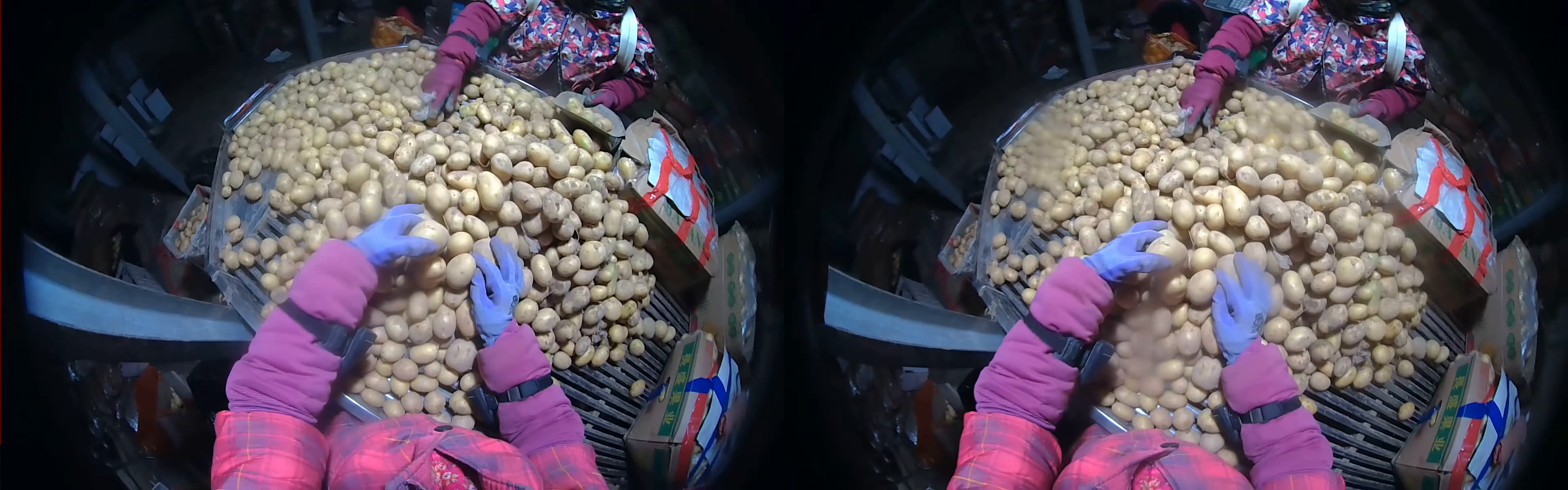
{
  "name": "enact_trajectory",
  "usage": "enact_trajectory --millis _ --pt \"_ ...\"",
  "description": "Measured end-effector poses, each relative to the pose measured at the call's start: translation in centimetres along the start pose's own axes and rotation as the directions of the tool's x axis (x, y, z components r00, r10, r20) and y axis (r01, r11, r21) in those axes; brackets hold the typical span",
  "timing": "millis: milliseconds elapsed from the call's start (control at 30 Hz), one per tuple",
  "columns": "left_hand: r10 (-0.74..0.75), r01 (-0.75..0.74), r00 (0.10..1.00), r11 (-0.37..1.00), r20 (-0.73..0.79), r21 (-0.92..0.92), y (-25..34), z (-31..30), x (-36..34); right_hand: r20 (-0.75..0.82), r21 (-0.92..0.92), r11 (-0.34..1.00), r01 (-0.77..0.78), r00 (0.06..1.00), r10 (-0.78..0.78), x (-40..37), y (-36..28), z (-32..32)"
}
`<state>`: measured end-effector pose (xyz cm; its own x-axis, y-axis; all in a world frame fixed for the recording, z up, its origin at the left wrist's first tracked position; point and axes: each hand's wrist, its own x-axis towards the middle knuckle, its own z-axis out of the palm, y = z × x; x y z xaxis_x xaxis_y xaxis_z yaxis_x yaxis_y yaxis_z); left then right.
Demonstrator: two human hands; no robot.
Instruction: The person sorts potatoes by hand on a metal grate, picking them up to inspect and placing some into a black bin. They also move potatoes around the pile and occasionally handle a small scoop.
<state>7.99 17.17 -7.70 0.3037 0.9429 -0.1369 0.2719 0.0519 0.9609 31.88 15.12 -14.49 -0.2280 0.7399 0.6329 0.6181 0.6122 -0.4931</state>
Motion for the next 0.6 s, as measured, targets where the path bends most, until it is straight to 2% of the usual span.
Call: enact_trajectory --millis 67,200,233,300,333,367,400,433,500,567,600 --pt "0.035 -0.047 0.998 0.967 -0.054 -0.250 -0.3 1.0 -2.7 0.032 -0.022 1.000 -0.003 0.999 0.004 0.1 -0.3 -0.1" --pt "-0.090 0.101 0.995 0.780 0.049 -0.618 -2.7 0.3 -7.4 0.117 -0.074 0.997 0.013 0.993 -0.005 0.3 -1.0 -0.9" --pt "-0.084 -0.001 0.994 0.656 -0.075 -0.755 -1.0 0.9 -9.8 0.110 0.030 0.999 0.023 0.994 -0.026 1.0 -1.3 -1.4" --pt "-0.155 -0.109 0.968 0.444 -0.195 -0.890 -2.4 1.8 -12.8 0.231 0.039 0.986 0.162 0.959 -0.167 2.8 -4.1 -2.9" --pt "-0.205 -0.170 0.948 0.324 -0.244 -0.931 -3.1 2.1 -14.0 0.296 0.051 0.973 0.227 0.927 -0.232 3.3 -5.5 -3.3" --pt "-0.177 -0.172 0.961 0.219 -0.213 -0.960 -3.8 2.1 -14.5 0.392 -0.047 0.919 0.391 0.854 -0.343 3.0 -6.4 -2.4" --pt "-0.148 -0.165 0.972 0.112 -0.181 -0.980 -4.4 2.1 -15.0 0.506 -0.053 0.886 0.461 0.777 -0.374 2.4 -5.9 -1.1" --pt "-0.085 -0.184 0.979 0.016 -0.185 -0.983 -4.9 2.6 -15.4 0.516 -0.076 0.866 0.494 0.763 -0.389 2.2 -5.5 -0.3" --pt "-0.073 -0.275 0.957 0.084 -0.282 -0.958 -5.1 4.1 -16.2 0.569 -0.093 0.850 0.519 0.728 -0.382 2.9 -5.2 0.6" --pt "-0.220 -0.323 0.918 0.068 -0.330 -0.944 -4.6 5.1 -16.7 0.627 -0.099 0.864 0.493 0.705 -0.331 3.4 -5.3 1.0" --pt "-0.280 -0.347 0.894 0.063 -0.351 -0.936 -4.4 4.9 -16.8 0.638 -0.045 0.880 0.474 0.691 -0.340 3.9 -4.9 1.1"
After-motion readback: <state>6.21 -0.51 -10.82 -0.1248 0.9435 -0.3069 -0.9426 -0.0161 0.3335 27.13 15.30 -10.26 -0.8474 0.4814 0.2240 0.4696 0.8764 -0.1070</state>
